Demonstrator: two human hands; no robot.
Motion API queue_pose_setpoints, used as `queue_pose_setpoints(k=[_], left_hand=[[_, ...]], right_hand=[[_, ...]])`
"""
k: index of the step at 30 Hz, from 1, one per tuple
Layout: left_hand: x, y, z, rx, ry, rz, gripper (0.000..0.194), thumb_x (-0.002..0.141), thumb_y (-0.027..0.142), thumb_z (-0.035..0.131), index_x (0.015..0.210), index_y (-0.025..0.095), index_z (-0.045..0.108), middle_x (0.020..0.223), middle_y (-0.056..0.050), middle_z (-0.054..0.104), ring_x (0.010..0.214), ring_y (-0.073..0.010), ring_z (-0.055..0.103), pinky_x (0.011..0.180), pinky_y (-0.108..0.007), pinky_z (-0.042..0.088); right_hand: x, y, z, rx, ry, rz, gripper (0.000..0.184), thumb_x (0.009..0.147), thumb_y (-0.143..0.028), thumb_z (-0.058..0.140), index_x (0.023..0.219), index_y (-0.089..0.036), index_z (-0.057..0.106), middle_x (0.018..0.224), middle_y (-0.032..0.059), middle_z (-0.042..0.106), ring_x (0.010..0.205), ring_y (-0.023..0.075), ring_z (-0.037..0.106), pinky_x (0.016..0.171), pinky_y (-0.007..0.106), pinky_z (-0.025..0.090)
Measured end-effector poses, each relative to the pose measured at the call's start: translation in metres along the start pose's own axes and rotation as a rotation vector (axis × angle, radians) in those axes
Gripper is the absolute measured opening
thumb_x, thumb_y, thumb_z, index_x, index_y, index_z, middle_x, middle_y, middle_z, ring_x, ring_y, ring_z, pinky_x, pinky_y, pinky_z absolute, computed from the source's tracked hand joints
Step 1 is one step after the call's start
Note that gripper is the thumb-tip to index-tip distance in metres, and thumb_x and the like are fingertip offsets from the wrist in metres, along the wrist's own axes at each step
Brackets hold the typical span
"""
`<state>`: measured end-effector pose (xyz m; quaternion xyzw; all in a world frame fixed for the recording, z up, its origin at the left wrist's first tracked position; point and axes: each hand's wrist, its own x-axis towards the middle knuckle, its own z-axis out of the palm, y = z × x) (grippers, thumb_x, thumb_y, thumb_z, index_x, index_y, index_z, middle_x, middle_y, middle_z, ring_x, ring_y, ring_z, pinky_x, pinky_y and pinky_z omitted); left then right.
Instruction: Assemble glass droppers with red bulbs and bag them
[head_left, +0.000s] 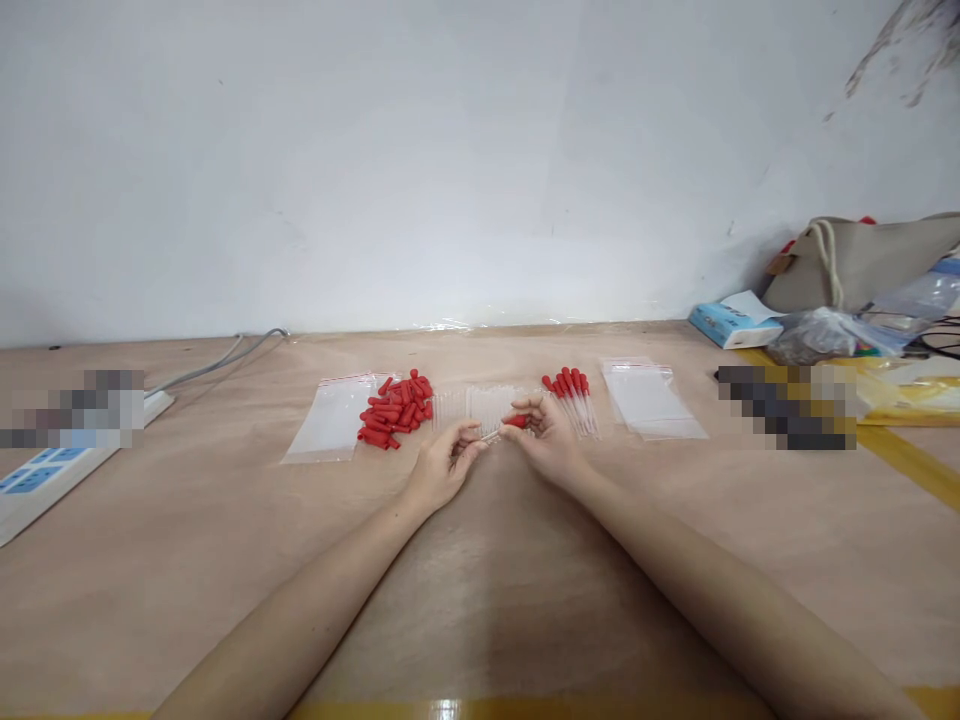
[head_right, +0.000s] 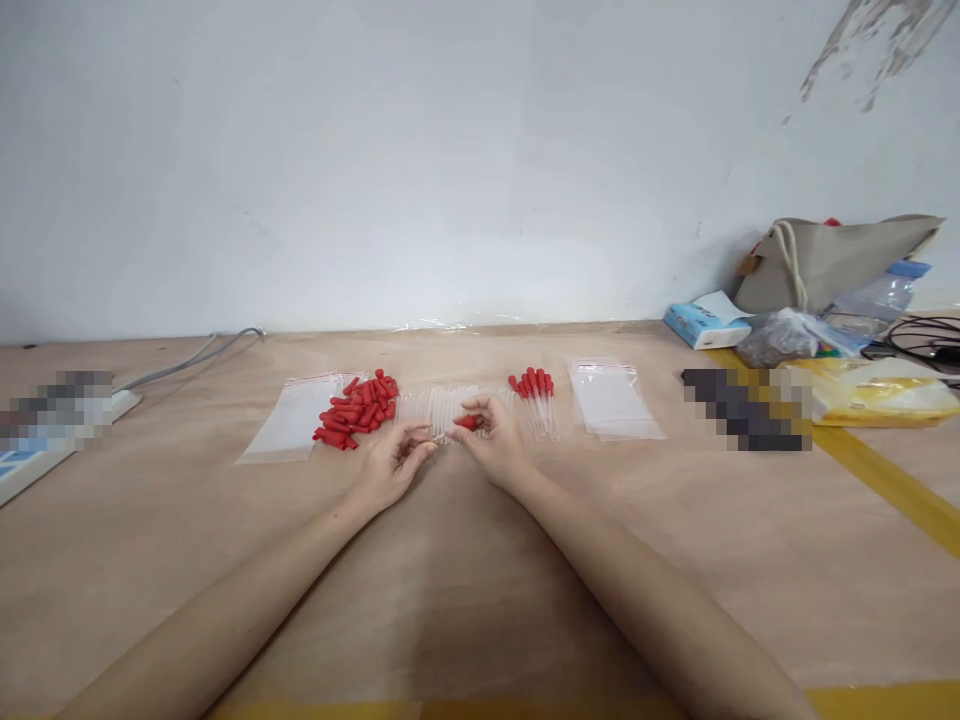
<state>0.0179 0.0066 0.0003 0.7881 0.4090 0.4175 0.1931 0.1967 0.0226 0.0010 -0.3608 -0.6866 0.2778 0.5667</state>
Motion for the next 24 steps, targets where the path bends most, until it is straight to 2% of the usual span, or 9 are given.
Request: queue_pose_setpoints(k=[3,6,9,11,13,15,18,24], left_hand=[[0.002,-0.003,-0.004,0.043,0.076,0.008,0.032,0.082,0.028,0.050,0.110,0.017,0.042,0.095,-0.006,0.062,0.088,-0.0158,0.059,0.078,-0.030,0.047],[0.005,-0.009,-0.009,0.240,0.171,0.044,0.025,0.080,0.028,0.052,0.103,0.017,0.048,0.098,-0.007,0.059,0.097,-0.0190,0.053,0.087,-0.035,0.041],[0.007,-0.016,-0.012,0.428,0.166,0.039,0.022,0.077,0.027,0.054,0.097,0.018,0.053,0.099,-0.008,0.056,0.101,-0.0226,0.049,0.090,-0.038,0.038],[0.008,-0.019,-0.011,0.494,0.135,0.027,0.023,0.076,0.027,0.056,0.096,0.018,0.055,0.103,-0.008,0.055,0.103,-0.0240,0.047,0.091,-0.040,0.037],[0.008,-0.022,-0.009,0.519,0.111,0.031,0.024,0.075,0.027,0.056,0.097,0.018,0.056,0.105,-0.008,0.054,0.104,-0.0242,0.046,0.092,-0.040,0.037],[0.007,-0.023,-0.007,0.525,0.091,0.040,0.024,0.076,0.026,0.054,0.098,0.018,0.056,0.106,-0.008,0.054,0.105,-0.0238,0.046,0.093,-0.039,0.037],[0.007,-0.024,-0.006,0.525,0.076,0.045,0.023,0.077,0.025,0.054,0.098,0.018,0.057,0.104,-0.008,0.055,0.105,-0.0236,0.047,0.093,-0.039,0.037],[0.007,-0.023,-0.007,0.485,0.037,0.041,0.022,0.079,0.025,0.051,0.098,0.017,0.057,0.102,-0.008,0.057,0.101,-0.0221,0.050,0.089,-0.036,0.041]], right_hand=[[0.017,0.000,-0.010,0.176,0.109,0.204,0.031,0.066,-0.041,0.064,0.084,-0.018,0.053,0.070,0.0011,0.059,0.066,0.0134,0.058,0.062,0.029,0.048],[0.038,0.006,-0.046,0.094,0.265,0.267,0.037,0.070,-0.046,0.057,0.093,-0.017,0.057,0.067,0.0005,0.058,0.063,0.0125,0.057,0.062,0.028,0.046],[0.053,0.023,-0.092,-0.204,0.408,0.334,0.047,0.062,-0.046,0.065,0.097,-0.016,0.055,0.061,-0.0010,0.057,0.057,0.0136,0.055,0.057,0.028,0.043],[0.056,0.037,-0.117,-0.427,0.421,0.415,0.041,0.059,-0.047,0.066,0.084,-0.015,0.058,0.061,0.0010,0.059,0.059,0.0158,0.056,0.060,0.030,0.042],[0.057,0.051,-0.131,-0.630,0.400,0.498,0.036,0.059,-0.049,0.064,0.076,-0.017,0.060,0.062,0.0025,0.061,0.063,0.0186,0.057,0.064,0.033,0.040],[0.056,0.060,-0.135,-0.779,0.361,0.559,0.033,0.062,-0.050,0.060,0.074,-0.020,0.063,0.065,0.0027,0.063,0.069,0.0211,0.057,0.071,0.039,0.038],[0.055,0.067,-0.128,-0.922,0.292,0.609,0.033,0.066,-0.052,0.053,0.079,-0.025,0.066,0.072,0.0027,0.066,0.078,0.0245,0.058,0.078,0.045,0.031],[0.053,0.061,-0.115,-1.086,0.155,0.643,0.040,0.075,-0.052,0.043,0.087,-0.023,0.068,0.085,0.0082,0.067,0.086,0.0278,0.056,0.079,0.044,0.028]])
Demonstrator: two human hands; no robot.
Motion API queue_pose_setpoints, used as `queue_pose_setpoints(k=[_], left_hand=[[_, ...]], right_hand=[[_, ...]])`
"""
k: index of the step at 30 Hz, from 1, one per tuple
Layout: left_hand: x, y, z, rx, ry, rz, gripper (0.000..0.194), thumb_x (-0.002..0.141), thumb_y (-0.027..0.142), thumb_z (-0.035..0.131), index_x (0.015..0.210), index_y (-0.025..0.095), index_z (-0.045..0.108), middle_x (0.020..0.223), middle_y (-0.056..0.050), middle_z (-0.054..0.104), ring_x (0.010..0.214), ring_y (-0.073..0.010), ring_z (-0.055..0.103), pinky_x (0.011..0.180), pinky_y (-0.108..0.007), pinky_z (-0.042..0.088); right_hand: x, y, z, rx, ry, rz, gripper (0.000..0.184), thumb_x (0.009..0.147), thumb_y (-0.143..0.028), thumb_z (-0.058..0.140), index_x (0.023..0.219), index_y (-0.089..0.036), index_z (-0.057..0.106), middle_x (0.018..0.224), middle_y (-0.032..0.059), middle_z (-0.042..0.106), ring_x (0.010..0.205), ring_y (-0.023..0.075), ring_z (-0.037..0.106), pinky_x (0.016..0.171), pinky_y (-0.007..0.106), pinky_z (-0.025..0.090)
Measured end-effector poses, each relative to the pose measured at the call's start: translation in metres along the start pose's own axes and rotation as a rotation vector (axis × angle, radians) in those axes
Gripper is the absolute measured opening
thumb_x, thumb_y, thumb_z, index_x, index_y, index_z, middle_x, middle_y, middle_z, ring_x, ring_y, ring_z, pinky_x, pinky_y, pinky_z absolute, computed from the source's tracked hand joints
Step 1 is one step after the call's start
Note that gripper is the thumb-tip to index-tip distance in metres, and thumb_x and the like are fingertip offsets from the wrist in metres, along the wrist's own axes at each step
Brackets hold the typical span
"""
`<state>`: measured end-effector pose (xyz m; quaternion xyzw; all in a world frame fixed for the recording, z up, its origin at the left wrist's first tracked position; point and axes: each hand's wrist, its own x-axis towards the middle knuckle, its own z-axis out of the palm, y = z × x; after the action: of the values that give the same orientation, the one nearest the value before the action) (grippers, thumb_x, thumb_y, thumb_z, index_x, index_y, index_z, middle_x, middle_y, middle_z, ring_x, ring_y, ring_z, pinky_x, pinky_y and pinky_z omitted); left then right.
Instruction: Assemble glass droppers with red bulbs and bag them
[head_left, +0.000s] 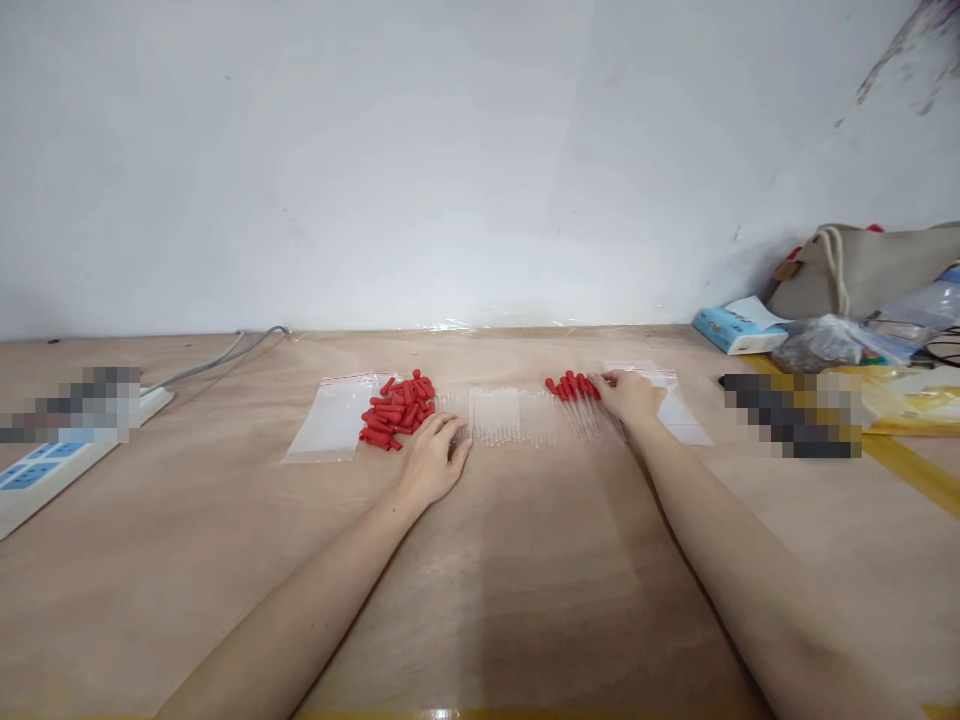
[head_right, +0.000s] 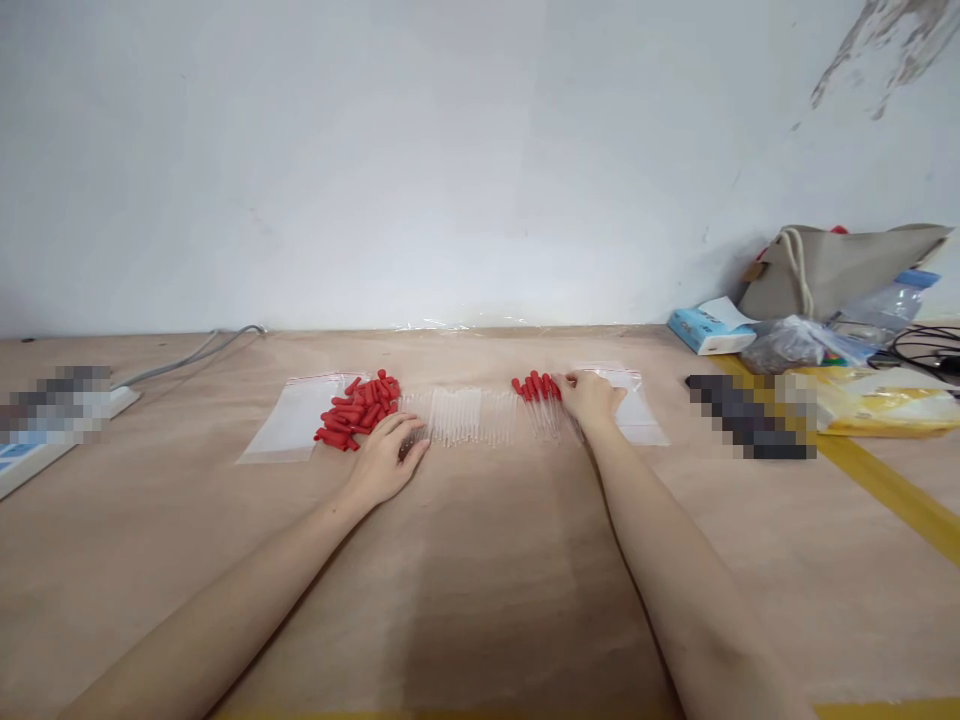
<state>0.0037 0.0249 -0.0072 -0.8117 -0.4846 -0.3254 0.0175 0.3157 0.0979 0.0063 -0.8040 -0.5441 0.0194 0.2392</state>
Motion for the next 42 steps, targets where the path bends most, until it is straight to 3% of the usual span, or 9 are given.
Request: queue_pose_setpoints(k=[8,12,18,24,31,35,42], left_hand=[[0.000,0.000,0.000,-0.009,-0.054,-0.026,0.025,0.081,0.026,0.048,0.103,0.017,0.056,0.108,-0.008,0.056,0.099,-0.0209,0.052,0.086,-0.034,0.042],[0.000,0.004,-0.002,0.028,-0.008,-0.015,0.023,0.081,0.027,0.049,0.100,0.018,0.058,0.105,-0.007,0.057,0.099,-0.0216,0.050,0.087,-0.035,0.038],[0.008,0.007,-0.019,0.244,0.126,-0.191,0.021,0.079,0.034,0.050,0.090,0.021,0.062,0.097,-0.008,0.057,0.094,-0.0262,0.046,0.080,-0.040,0.032],[0.021,-0.021,-0.042,0.387,0.185,-0.413,0.025,0.074,0.039,0.052,0.092,0.022,0.058,0.095,-0.008,0.055,0.095,-0.0283,0.044,0.080,-0.040,0.030],[0.022,-0.037,-0.043,0.450,0.123,-0.522,0.033,0.072,0.049,0.051,0.088,0.020,0.057,0.095,-0.010,0.056,0.097,-0.0295,0.045,0.081,-0.040,0.030],[0.023,-0.040,-0.044,0.446,0.148,-0.531,0.032,0.073,0.049,0.049,0.083,0.020,0.058,0.091,-0.010,0.058,0.094,-0.0306,0.047,0.080,-0.042,0.031],[0.028,-0.050,-0.044,0.323,0.156,-0.628,0.026,0.073,0.043,0.050,0.072,0.020,0.061,0.087,-0.011,0.060,0.094,-0.0327,0.049,0.081,-0.047,0.032]], right_hand=[[-0.018,-0.011,-0.015,0.050,0.082,-0.068,0.031,0.077,-0.041,0.042,0.086,-0.023,0.066,0.086,0.0053,0.066,0.085,0.0243,0.056,0.077,0.040,0.027],[-0.030,-0.024,-0.024,0.077,0.090,-0.138,0.031,0.076,-0.043,0.041,0.077,-0.022,0.065,0.078,0.0034,0.065,0.080,0.0215,0.055,0.076,0.038,0.026],[-0.056,-0.053,-0.026,-0.112,-0.219,-0.225,0.034,0.071,-0.048,0.047,0.057,-0.021,0.062,0.067,0.0040,0.060,0.075,0.0214,0.053,0.079,0.042,0.026],[-0.066,-0.061,-0.018,-0.183,-0.291,-0.206,0.026,0.071,-0.040,0.049,0.066,-0.019,0.064,0.077,0.0077,0.061,0.088,0.0241,0.052,0.085,0.041,0.027],[-0.064,-0.063,-0.014,-0.216,-0.298,-0.197,0.027,0.072,-0.035,0.045,0.073,-0.015,0.064,0.080,0.0117,0.063,0.086,0.0253,0.055,0.080,0.037,0.033],[-0.063,-0.061,-0.010,-0.157,-0.292,-0.198,0.025,0.071,-0.034,0.046,0.065,-0.017,0.063,0.075,0.0116,0.064,0.080,0.0261,0.057,0.073,0.037,0.036],[-0.061,-0.059,-0.011,-0.005,-0.167,-0.194,0.030,0.072,-0.035,0.044,0.047,-0.020,0.054,0.061,0.0052,0.060,0.073,0.0217,0.056,0.076,0.038,0.035]])
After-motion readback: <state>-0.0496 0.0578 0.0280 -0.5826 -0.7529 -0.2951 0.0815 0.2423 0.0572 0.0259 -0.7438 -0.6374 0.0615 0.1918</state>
